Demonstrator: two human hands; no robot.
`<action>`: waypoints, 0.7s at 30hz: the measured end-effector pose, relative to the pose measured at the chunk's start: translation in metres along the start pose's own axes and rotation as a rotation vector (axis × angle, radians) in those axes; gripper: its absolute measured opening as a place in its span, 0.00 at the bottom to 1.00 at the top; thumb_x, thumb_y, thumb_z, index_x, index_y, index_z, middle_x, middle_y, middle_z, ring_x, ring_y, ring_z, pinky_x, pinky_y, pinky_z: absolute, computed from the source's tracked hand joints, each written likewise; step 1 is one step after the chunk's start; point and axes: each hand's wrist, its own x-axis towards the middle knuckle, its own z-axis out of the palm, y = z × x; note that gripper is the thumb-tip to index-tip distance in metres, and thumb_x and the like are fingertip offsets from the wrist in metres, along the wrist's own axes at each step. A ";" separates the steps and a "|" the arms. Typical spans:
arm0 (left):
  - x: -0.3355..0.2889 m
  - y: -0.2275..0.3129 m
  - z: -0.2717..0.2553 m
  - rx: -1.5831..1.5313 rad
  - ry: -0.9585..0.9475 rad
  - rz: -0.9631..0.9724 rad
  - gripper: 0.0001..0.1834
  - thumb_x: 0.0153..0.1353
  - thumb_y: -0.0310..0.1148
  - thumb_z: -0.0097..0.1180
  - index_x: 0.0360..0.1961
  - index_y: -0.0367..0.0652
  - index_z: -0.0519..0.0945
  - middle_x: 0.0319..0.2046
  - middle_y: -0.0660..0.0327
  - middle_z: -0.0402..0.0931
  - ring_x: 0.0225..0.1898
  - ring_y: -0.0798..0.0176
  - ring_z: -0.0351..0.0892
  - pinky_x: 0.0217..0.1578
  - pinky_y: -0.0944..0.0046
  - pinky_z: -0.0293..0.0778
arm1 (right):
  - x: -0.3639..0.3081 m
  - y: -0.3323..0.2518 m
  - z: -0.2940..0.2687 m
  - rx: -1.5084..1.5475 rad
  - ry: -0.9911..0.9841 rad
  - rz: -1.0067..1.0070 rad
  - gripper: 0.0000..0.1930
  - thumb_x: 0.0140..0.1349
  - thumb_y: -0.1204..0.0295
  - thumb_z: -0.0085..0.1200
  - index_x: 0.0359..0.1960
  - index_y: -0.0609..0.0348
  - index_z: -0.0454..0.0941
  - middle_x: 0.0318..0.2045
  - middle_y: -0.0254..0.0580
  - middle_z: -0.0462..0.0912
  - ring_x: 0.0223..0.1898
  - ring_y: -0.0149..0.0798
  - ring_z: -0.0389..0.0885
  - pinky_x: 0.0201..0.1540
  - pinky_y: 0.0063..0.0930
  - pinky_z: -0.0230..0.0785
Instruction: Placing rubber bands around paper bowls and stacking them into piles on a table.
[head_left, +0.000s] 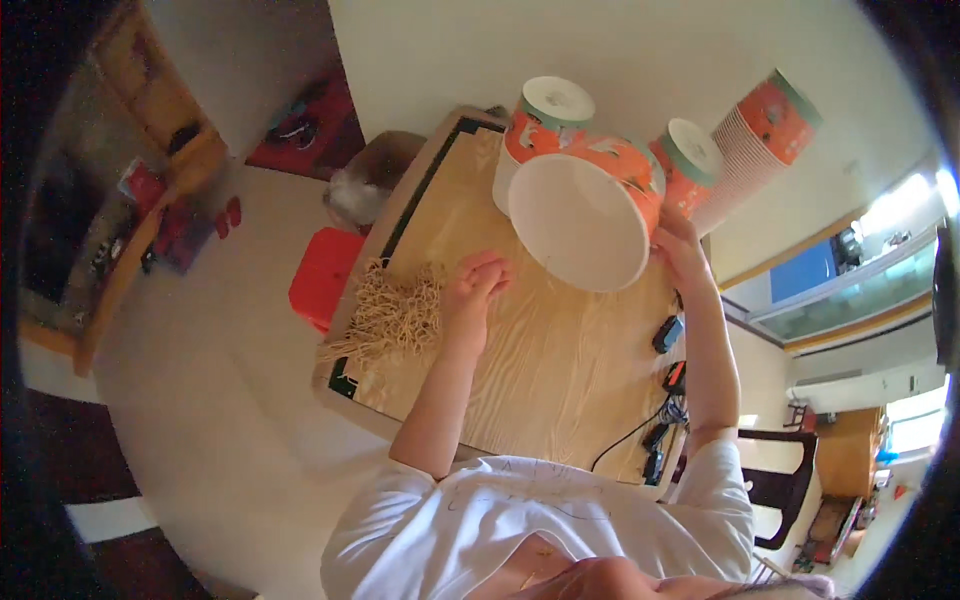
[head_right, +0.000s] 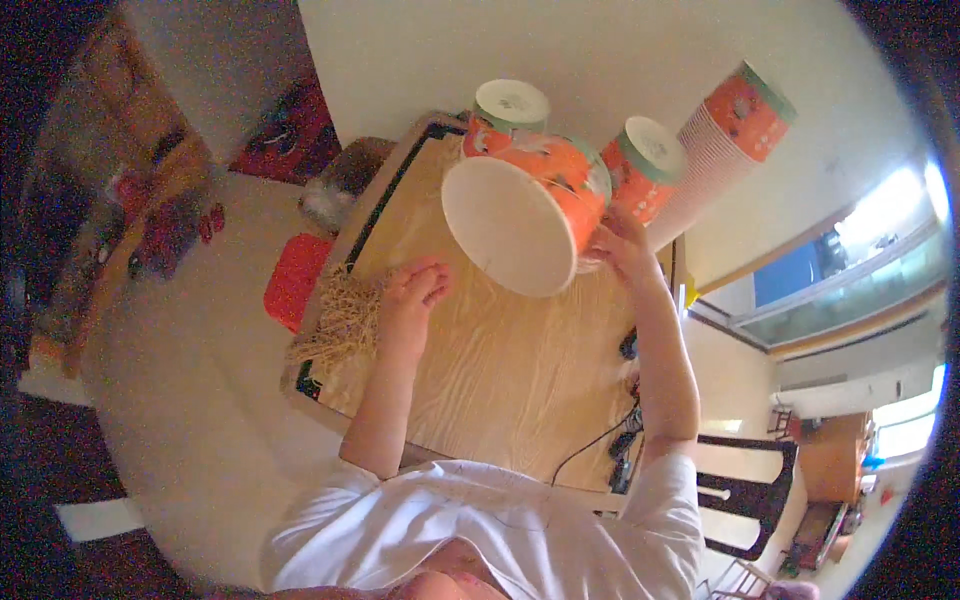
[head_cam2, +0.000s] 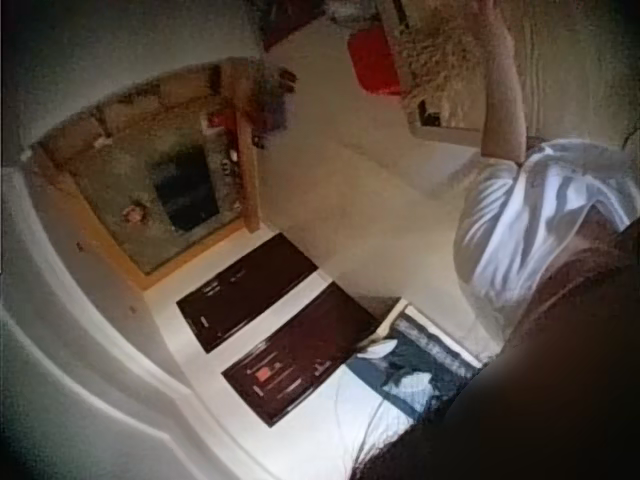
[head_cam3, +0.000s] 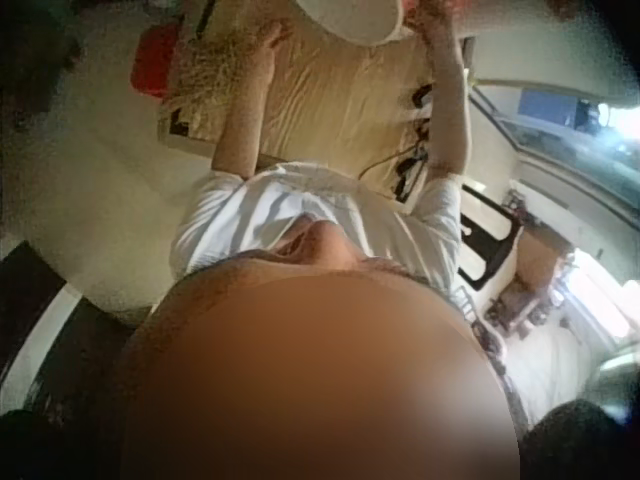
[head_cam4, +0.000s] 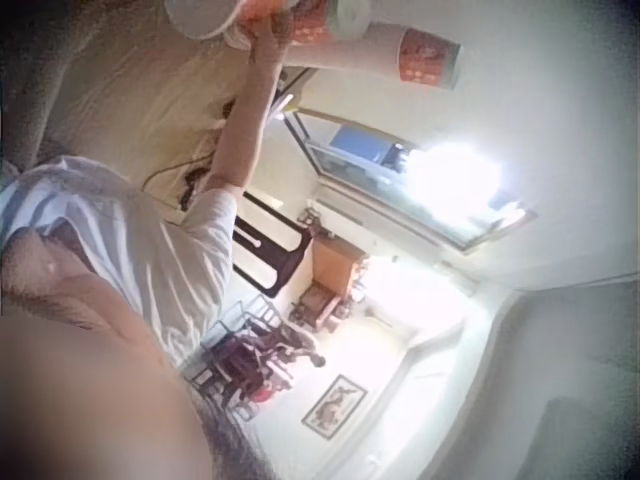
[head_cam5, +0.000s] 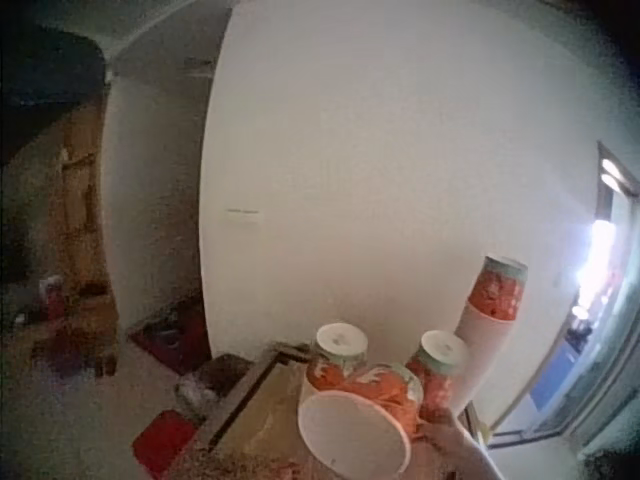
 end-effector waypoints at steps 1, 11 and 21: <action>0.004 -0.005 0.006 0.039 0.074 -0.051 0.16 0.56 0.33 0.55 0.44 0.38 0.71 0.39 0.58 0.75 0.41 0.65 0.74 0.42 0.63 0.72 | 0.004 0.009 -0.005 -0.011 -0.012 -0.001 0.22 0.55 0.73 0.53 0.52 0.62 0.65 0.45 0.43 0.75 0.40 0.34 0.78 0.37 0.28 0.75; 0.014 -0.022 0.020 0.177 -0.089 -0.054 0.10 0.59 0.31 0.52 0.34 0.35 0.79 0.29 0.58 0.79 0.33 0.66 0.78 0.37 0.64 0.74 | -0.003 0.026 0.007 0.201 -0.010 0.034 0.27 0.54 0.77 0.52 0.57 0.61 0.61 0.49 0.41 0.73 0.46 0.33 0.75 0.45 0.26 0.72; 0.003 -0.015 0.035 0.348 -0.223 0.170 0.05 0.57 0.23 0.52 0.34 0.33 0.77 0.35 0.58 0.77 0.38 0.66 0.76 0.42 0.68 0.70 | -0.028 0.090 -0.014 0.362 0.098 0.140 0.26 0.56 0.67 0.56 0.55 0.61 0.62 0.49 0.44 0.72 0.47 0.39 0.74 0.43 0.34 0.73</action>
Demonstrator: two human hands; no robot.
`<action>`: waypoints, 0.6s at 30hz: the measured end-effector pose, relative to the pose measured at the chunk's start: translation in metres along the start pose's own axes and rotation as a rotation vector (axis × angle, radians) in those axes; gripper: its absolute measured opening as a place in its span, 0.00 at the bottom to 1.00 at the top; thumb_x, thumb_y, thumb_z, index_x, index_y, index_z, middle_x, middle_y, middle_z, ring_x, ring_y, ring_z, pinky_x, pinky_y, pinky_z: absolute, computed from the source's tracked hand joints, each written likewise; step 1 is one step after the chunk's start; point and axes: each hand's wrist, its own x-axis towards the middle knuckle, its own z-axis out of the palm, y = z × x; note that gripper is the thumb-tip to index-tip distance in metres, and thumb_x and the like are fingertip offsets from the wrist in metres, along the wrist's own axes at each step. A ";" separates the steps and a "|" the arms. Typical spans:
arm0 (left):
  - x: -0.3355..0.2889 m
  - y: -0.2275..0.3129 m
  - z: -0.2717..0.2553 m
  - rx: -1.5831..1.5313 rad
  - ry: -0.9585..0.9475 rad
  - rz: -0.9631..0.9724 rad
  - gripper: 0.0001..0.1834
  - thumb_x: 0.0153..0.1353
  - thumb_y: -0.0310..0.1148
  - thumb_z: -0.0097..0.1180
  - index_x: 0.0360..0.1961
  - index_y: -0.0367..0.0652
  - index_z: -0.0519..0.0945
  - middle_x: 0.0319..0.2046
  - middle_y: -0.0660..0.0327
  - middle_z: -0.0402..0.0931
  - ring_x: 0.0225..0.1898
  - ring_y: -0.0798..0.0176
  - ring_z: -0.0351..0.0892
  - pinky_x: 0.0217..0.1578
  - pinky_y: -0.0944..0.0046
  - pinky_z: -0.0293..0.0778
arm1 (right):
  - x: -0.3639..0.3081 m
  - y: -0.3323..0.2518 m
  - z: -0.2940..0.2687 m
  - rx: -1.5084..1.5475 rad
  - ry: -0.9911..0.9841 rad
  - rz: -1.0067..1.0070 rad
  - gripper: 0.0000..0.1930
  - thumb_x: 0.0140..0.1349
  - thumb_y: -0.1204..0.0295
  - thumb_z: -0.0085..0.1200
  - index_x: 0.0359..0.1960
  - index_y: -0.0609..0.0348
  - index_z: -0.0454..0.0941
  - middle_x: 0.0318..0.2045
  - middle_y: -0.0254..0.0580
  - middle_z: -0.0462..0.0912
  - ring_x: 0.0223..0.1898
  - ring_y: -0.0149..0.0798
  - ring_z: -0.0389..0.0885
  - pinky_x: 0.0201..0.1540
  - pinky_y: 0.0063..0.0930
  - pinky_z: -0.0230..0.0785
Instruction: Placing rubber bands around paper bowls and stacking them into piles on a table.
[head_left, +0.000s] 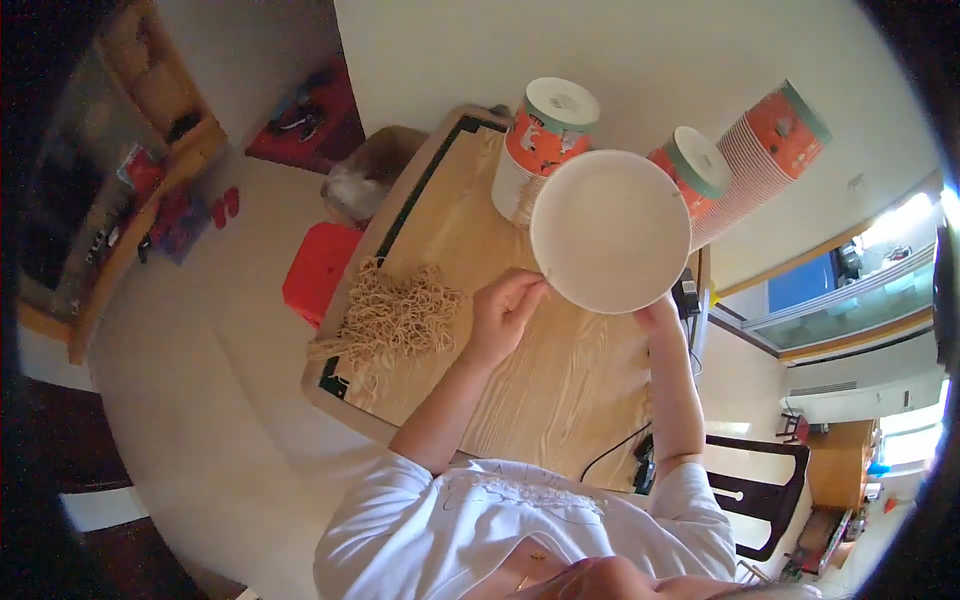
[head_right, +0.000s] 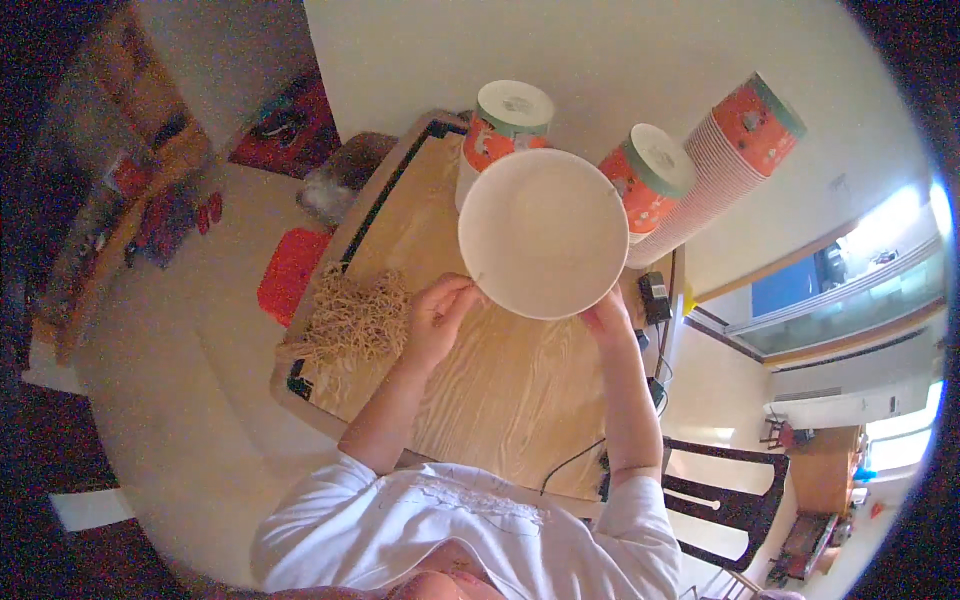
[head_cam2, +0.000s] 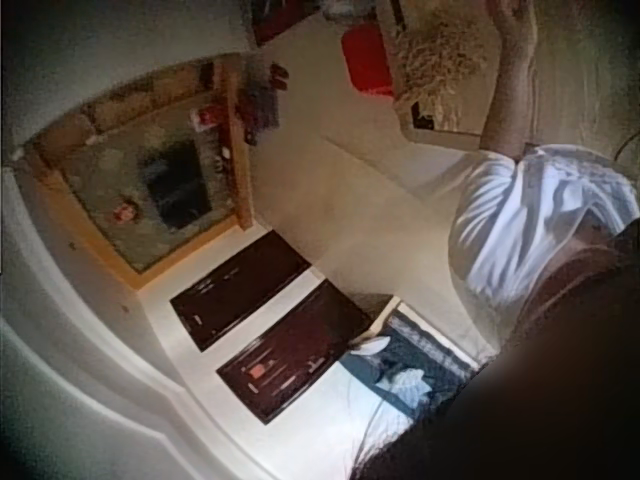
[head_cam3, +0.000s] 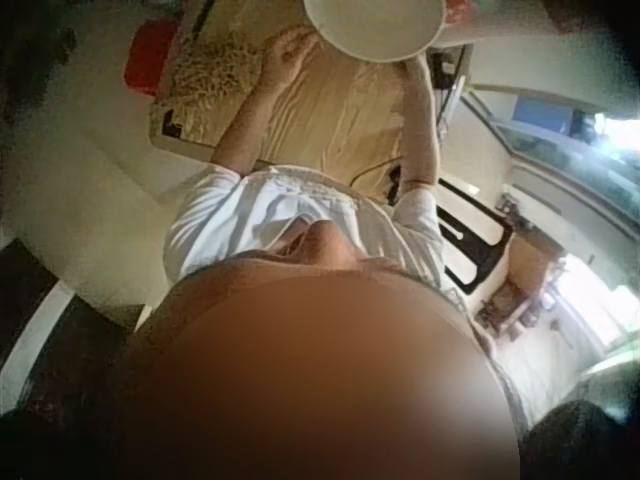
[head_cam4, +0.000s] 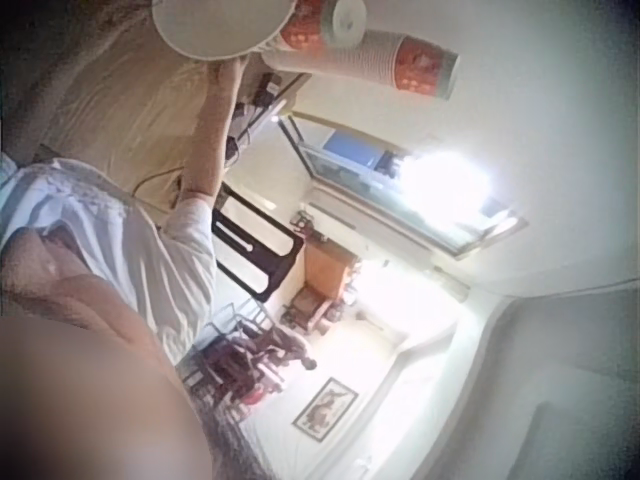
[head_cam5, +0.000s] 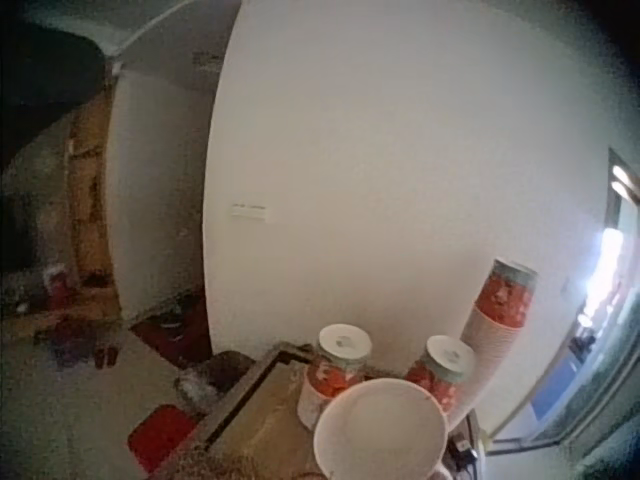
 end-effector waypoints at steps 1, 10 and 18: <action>0.001 -0.004 -0.002 0.211 0.085 0.204 0.04 0.55 0.22 0.54 0.32 0.35 0.77 0.37 0.57 0.76 0.41 0.64 0.75 0.43 0.67 0.70 | -0.003 0.003 0.002 0.046 0.003 -0.006 0.26 0.56 0.67 0.55 0.55 0.62 0.62 0.48 0.44 0.73 0.46 0.39 0.75 0.43 0.33 0.74; -0.011 0.014 -0.009 0.509 -0.006 0.360 0.06 0.47 0.21 0.59 0.28 0.38 0.77 0.47 0.56 0.70 0.50 0.57 0.69 0.49 0.61 0.65 | -0.033 0.019 0.014 0.103 -0.068 0.042 0.25 0.56 0.72 0.54 0.55 0.63 0.62 0.50 0.43 0.71 0.48 0.39 0.74 0.45 0.33 0.72; -0.013 0.024 -0.010 0.666 0.052 0.397 0.10 0.48 0.21 0.59 0.33 0.40 0.77 0.46 0.57 0.69 0.49 0.60 0.70 0.46 0.62 0.69 | -0.046 -0.001 0.039 0.013 0.074 0.019 0.24 0.56 0.75 0.53 0.56 0.61 0.62 0.50 0.41 0.71 0.49 0.36 0.73 0.47 0.29 0.70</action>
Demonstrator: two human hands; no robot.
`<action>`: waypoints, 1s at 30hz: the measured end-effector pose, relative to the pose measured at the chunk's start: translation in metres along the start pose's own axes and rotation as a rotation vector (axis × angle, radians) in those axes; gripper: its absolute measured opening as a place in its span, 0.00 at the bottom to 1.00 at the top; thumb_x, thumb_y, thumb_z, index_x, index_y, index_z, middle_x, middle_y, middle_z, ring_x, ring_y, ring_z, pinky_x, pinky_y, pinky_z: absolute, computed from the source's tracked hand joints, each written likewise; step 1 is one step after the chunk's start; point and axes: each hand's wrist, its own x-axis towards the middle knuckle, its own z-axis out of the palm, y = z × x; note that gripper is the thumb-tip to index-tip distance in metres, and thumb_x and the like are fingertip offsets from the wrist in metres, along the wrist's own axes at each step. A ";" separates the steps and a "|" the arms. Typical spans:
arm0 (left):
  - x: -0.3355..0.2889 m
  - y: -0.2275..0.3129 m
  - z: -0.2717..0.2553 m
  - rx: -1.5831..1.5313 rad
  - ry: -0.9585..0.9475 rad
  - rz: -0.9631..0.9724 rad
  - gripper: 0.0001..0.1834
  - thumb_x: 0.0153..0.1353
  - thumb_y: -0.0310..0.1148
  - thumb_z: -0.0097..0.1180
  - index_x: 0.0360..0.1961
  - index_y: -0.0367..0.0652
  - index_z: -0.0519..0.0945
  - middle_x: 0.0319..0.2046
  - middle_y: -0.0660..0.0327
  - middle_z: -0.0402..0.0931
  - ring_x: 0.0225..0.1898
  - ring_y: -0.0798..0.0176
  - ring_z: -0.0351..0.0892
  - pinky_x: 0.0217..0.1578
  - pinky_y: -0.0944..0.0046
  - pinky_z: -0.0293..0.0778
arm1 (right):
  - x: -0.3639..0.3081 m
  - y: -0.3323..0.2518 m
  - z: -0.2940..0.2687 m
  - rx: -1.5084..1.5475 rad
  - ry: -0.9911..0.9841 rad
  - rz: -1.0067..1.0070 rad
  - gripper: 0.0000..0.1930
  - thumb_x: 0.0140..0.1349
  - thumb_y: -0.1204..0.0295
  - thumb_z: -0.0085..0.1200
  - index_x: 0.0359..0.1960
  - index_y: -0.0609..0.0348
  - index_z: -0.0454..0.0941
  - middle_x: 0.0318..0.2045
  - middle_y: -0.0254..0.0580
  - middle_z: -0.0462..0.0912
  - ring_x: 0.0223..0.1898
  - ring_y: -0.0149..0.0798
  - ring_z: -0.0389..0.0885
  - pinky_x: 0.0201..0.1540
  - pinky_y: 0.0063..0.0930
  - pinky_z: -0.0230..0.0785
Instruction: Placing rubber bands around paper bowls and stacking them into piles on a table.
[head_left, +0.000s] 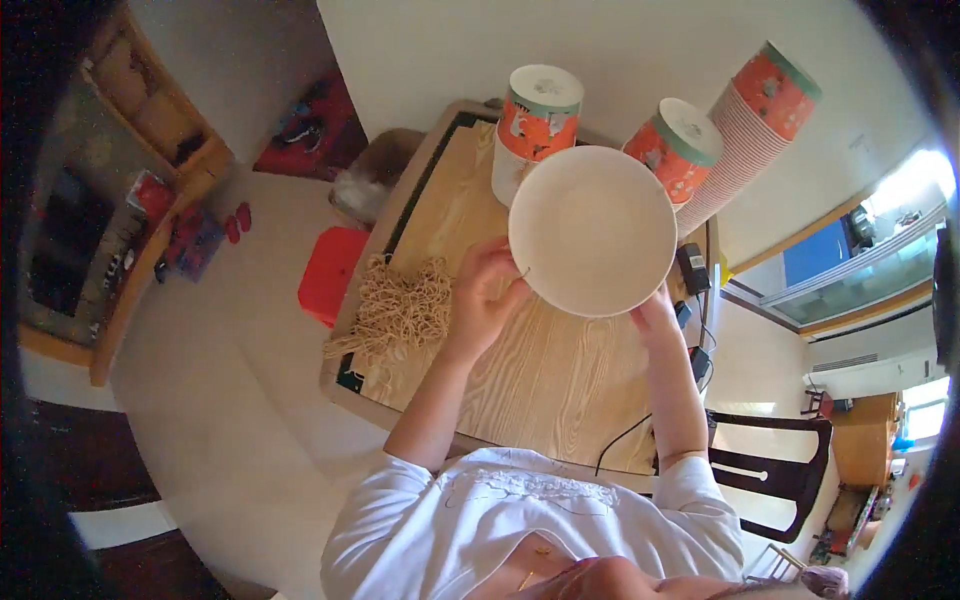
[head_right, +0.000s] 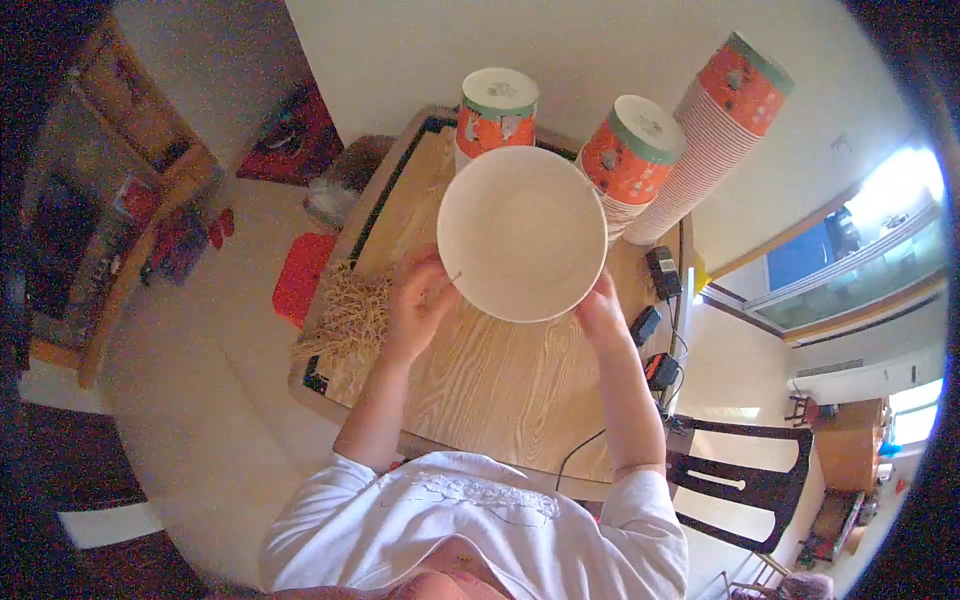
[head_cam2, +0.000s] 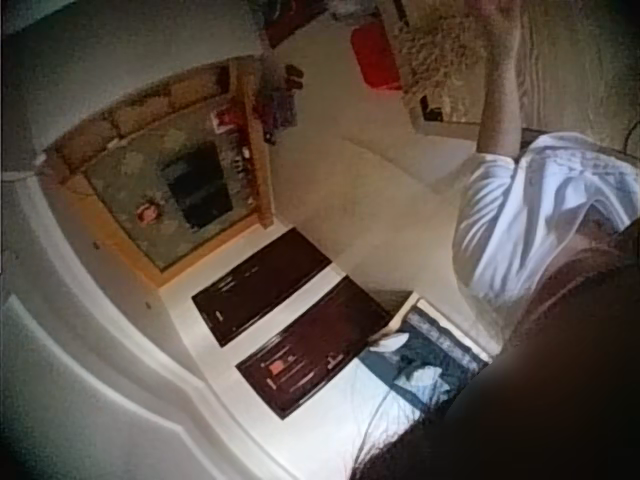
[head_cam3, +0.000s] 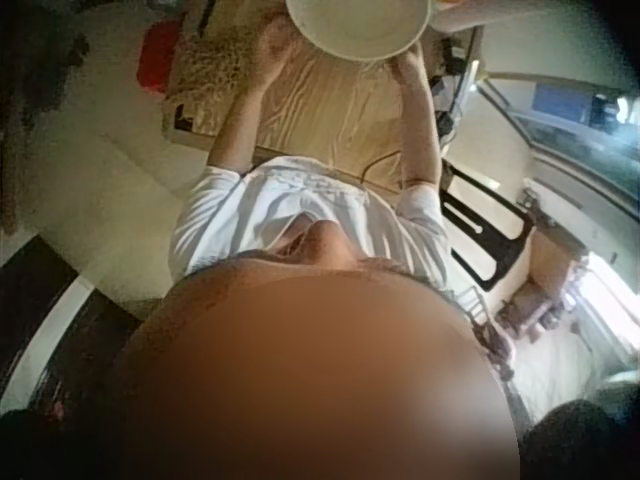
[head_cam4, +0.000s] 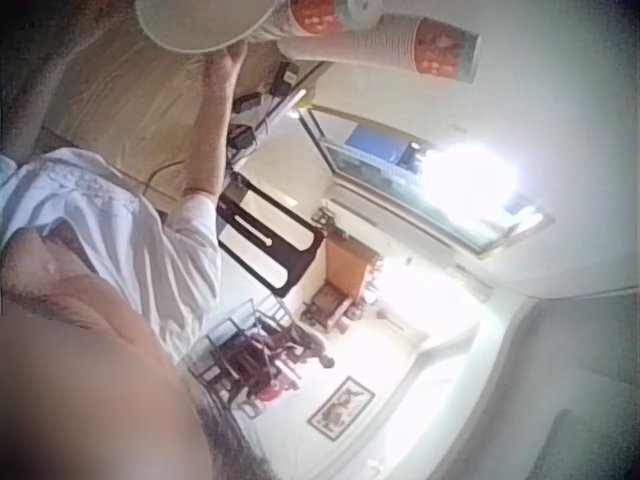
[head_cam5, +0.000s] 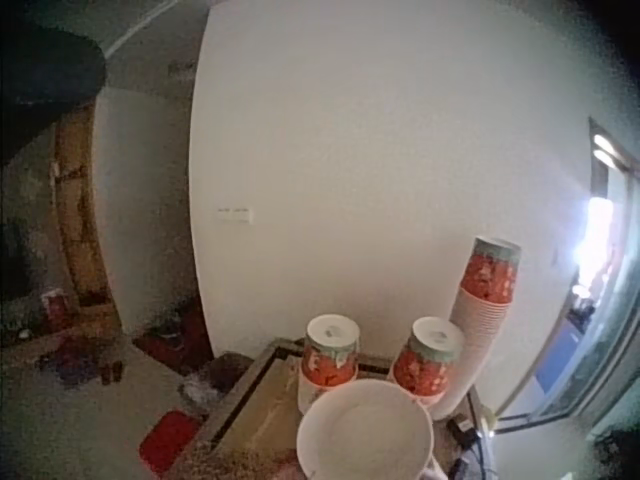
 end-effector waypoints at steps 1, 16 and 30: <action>-0.002 -0.003 0.000 -0.111 0.035 -0.141 0.12 0.49 0.21 0.58 0.37 0.41 0.75 0.45 0.58 0.69 0.47 0.61 0.70 0.44 0.64 0.69 | 0.000 -0.011 0.005 -0.083 -0.048 -0.176 0.24 0.56 0.75 0.53 0.56 0.61 0.62 0.51 0.41 0.71 0.49 0.36 0.73 0.48 0.27 0.68; 0.046 -0.054 0.009 -0.103 0.103 -0.248 0.10 0.55 0.23 0.52 0.40 0.41 0.75 0.35 0.60 0.72 0.37 0.65 0.73 0.38 0.68 0.72 | 0.137 -0.198 0.049 -1.569 0.009 -1.275 0.20 0.51 0.82 0.47 0.47 0.53 0.68 0.47 0.39 0.72 0.38 0.43 0.78 0.36 0.33 0.73; 0.120 -0.187 0.100 0.174 0.193 -0.328 0.09 0.50 0.33 0.59 0.28 0.40 0.74 0.27 0.58 0.73 0.32 0.59 0.75 0.30 0.61 0.70 | 0.259 -0.141 0.066 -1.788 -0.013 -1.373 0.22 0.52 0.78 0.48 0.51 0.47 0.67 0.51 0.33 0.70 0.48 0.41 0.74 0.43 0.33 0.73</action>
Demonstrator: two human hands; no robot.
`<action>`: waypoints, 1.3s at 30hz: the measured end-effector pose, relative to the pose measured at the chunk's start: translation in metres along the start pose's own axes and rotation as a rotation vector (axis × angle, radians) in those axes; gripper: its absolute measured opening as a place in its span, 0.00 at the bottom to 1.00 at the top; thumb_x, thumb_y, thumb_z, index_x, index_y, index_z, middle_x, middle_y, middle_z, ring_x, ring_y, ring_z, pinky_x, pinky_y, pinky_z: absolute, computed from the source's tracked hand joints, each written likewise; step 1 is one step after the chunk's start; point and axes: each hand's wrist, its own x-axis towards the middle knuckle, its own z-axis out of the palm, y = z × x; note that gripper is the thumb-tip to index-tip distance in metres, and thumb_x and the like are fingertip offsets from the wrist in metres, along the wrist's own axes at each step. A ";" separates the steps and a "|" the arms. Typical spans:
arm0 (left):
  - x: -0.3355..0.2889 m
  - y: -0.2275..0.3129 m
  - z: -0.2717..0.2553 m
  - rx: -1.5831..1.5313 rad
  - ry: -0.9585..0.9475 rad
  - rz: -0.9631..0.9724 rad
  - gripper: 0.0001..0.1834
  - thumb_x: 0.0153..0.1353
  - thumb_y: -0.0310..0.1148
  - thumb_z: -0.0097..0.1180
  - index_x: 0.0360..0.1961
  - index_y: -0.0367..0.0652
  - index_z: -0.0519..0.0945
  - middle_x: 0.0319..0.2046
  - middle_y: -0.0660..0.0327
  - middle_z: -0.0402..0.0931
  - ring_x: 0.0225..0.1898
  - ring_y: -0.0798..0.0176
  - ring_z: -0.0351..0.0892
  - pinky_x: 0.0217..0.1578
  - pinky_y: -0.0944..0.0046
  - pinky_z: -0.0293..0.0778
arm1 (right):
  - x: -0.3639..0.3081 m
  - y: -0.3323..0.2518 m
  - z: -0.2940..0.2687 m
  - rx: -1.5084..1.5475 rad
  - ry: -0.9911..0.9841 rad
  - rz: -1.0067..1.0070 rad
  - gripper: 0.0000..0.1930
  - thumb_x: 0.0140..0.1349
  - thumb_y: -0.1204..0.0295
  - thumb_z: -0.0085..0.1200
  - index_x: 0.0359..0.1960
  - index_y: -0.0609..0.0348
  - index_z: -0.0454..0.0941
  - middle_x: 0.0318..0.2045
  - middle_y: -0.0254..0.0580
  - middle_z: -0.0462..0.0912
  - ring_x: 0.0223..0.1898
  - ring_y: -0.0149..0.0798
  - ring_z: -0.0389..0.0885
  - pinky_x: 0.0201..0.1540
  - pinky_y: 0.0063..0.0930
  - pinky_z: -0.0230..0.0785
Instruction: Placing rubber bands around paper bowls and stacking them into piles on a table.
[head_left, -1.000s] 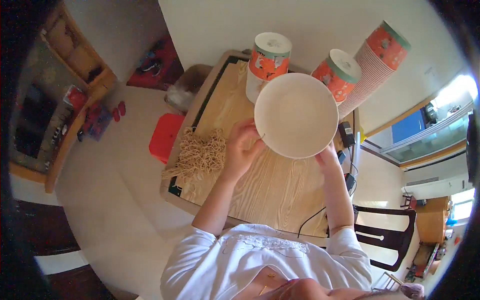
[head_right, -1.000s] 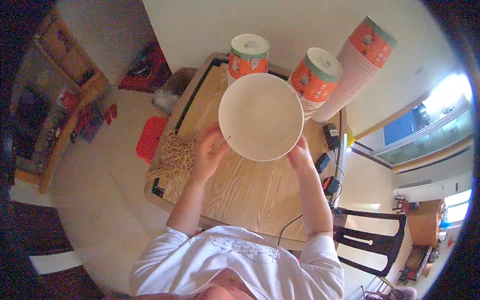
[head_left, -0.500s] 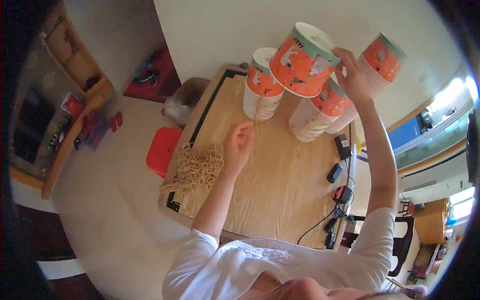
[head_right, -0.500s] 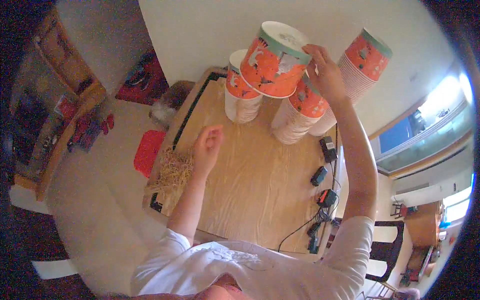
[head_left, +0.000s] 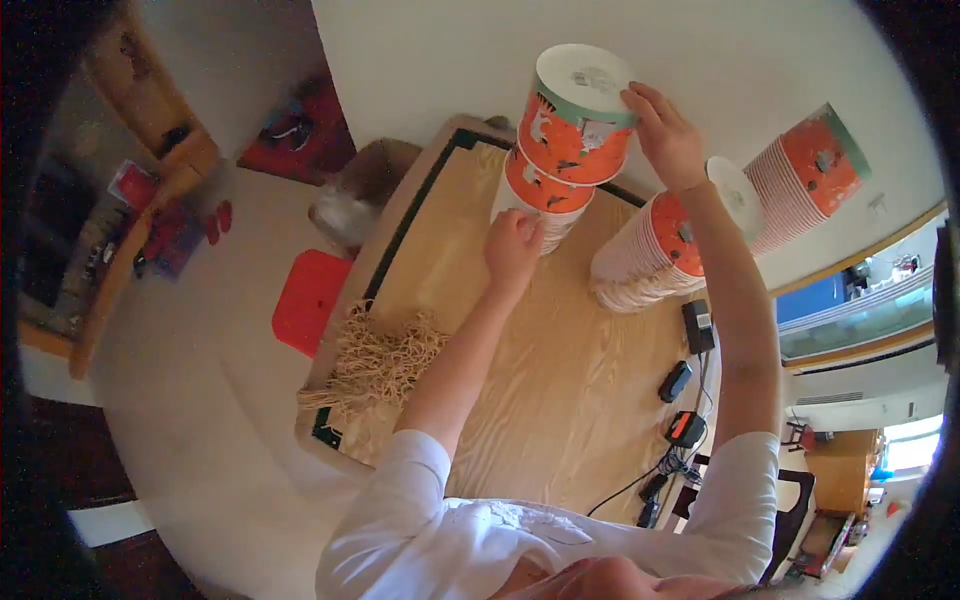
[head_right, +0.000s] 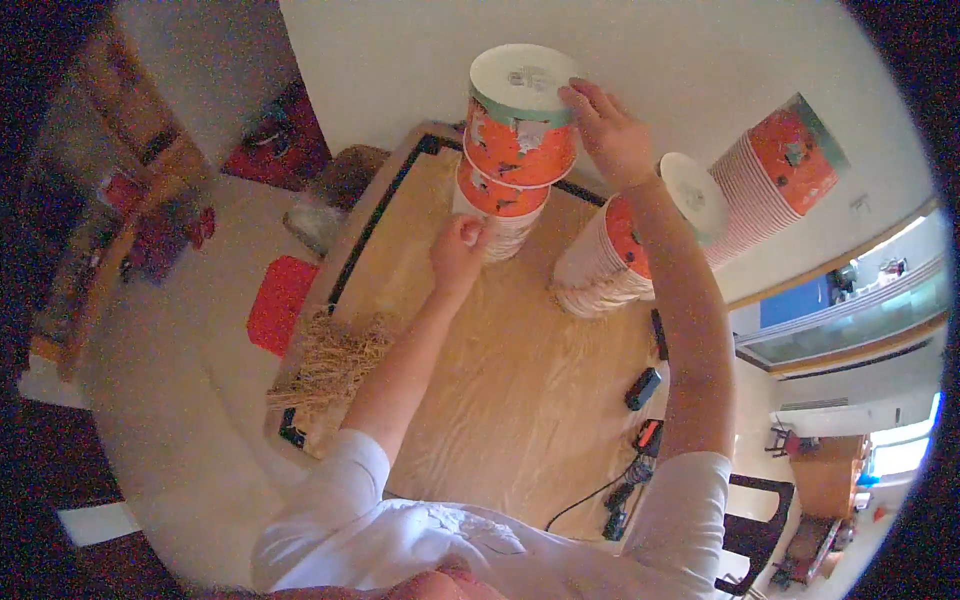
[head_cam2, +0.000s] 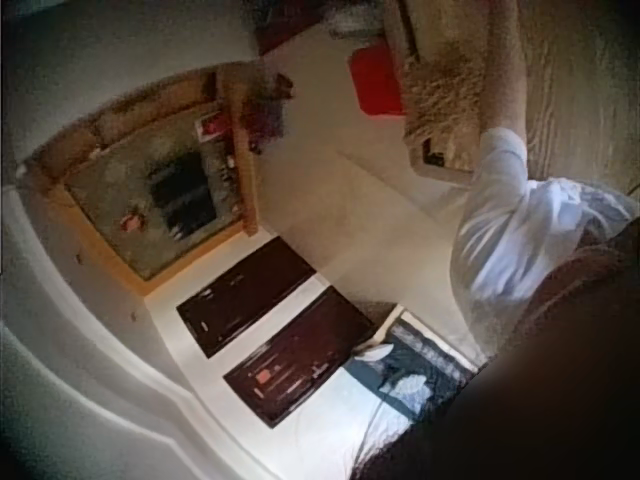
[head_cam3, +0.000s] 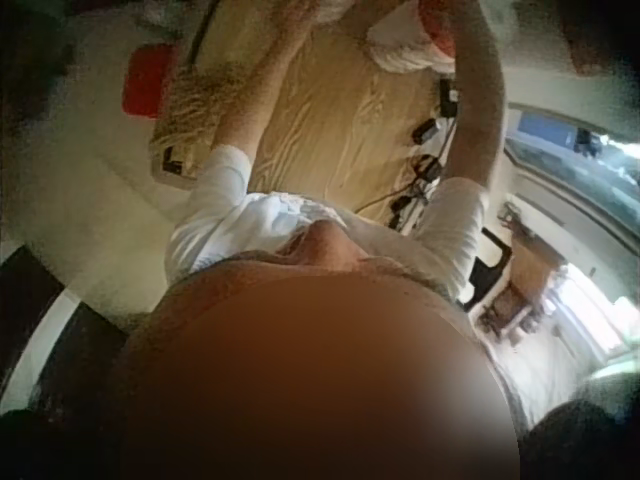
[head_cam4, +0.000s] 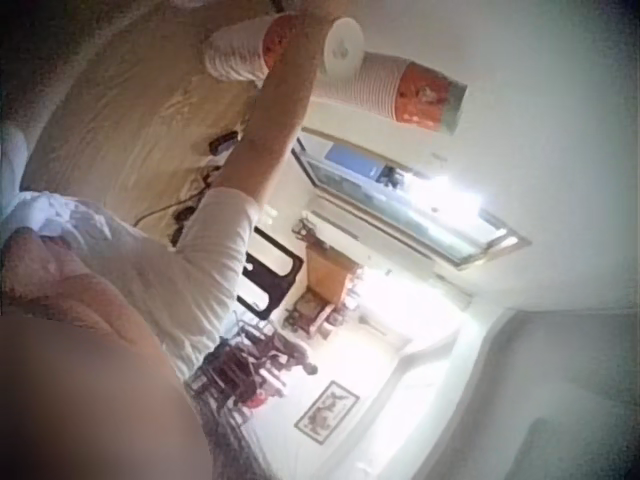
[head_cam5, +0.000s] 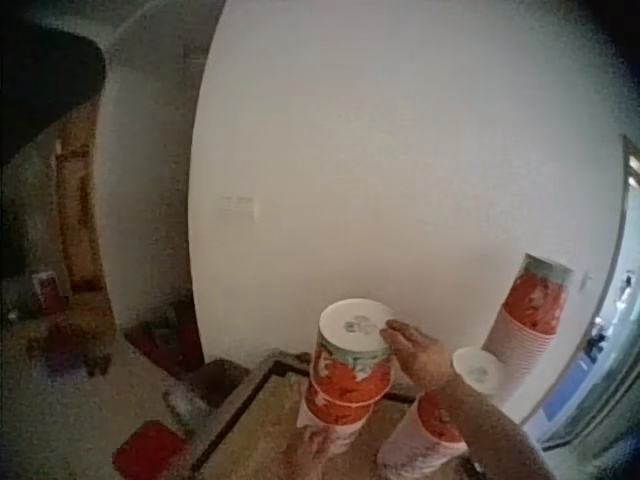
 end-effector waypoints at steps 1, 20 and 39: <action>0.005 -0.001 0.007 0.029 0.043 0.012 0.09 0.50 0.33 0.59 0.28 0.40 0.74 0.27 0.58 0.73 0.31 0.58 0.75 0.30 0.60 0.70 | 0.000 -0.001 0.004 0.020 -0.008 -0.010 0.23 0.52 0.78 0.48 0.52 0.47 0.67 0.51 0.33 0.70 0.48 0.41 0.74 0.43 0.33 0.73; 0.019 -0.031 0.025 0.045 0.127 0.165 0.06 0.48 0.25 0.57 0.28 0.42 0.73 0.26 0.58 0.71 0.26 0.57 0.74 0.28 0.60 0.70 | -0.035 0.002 0.054 0.067 -0.099 0.054 0.28 0.46 0.69 0.57 0.53 0.47 0.66 0.55 0.35 0.67 0.51 0.42 0.72 0.47 0.35 0.71; 0.028 -0.022 0.004 0.225 0.172 0.495 0.10 0.45 0.22 0.58 0.32 0.44 0.79 0.31 0.62 0.74 0.35 0.57 0.72 0.34 0.61 0.72 | -0.031 -0.026 0.048 0.258 -0.030 0.241 0.29 0.46 0.84 0.48 0.53 0.49 0.68 0.57 0.42 0.65 0.49 0.43 0.72 0.46 0.35 0.66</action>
